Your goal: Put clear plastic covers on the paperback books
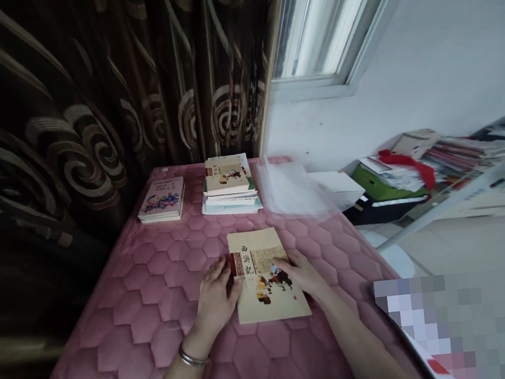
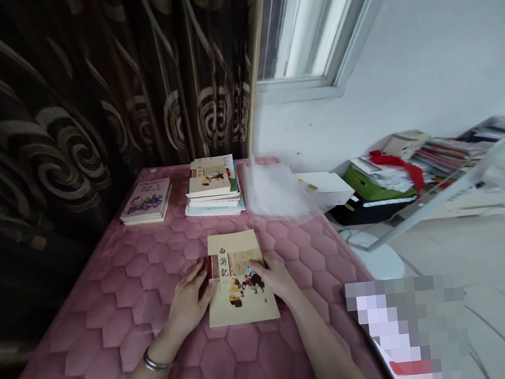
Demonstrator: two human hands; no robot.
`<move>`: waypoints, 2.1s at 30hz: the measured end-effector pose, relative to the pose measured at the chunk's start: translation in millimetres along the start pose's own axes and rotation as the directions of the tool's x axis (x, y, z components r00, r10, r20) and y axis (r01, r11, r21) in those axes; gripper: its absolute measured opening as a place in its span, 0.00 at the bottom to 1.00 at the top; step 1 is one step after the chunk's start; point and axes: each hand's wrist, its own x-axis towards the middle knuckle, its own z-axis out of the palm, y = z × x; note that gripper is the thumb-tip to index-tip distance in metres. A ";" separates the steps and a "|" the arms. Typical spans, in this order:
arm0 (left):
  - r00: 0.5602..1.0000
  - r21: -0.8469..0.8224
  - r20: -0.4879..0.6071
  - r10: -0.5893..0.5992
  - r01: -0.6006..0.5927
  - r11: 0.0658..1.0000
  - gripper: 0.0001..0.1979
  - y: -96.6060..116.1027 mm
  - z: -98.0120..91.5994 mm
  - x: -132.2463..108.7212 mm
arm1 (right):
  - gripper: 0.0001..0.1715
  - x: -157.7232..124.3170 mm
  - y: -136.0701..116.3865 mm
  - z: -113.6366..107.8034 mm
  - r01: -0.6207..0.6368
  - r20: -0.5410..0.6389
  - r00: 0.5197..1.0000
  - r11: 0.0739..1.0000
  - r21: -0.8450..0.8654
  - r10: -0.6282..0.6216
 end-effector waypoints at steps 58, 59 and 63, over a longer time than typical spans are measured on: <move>0.989 0.061 -0.136 0.049 -0.041 0.997 0.19 -2.2 15.4 -3.1 | 0.24 -8.2 -19.0 13.8 -0.105 -0.111 0.992 0.840 -0.533 0.054; 0.989 0.069 -0.139 0.054 -0.045 0.997 0.19 -2.1 15.3 -3.1 | 0.24 -8.4 -20.3 14.6 -0.114 -0.105 0.992 0.824 -0.555 0.067; 0.988 0.099 -0.144 0.062 -0.048 0.994 0.19 -1.8 14.6 -2.6 | 0.25 -10.0 -24.6 17.4 -0.153 -0.113 0.988 0.775 -0.613 0.106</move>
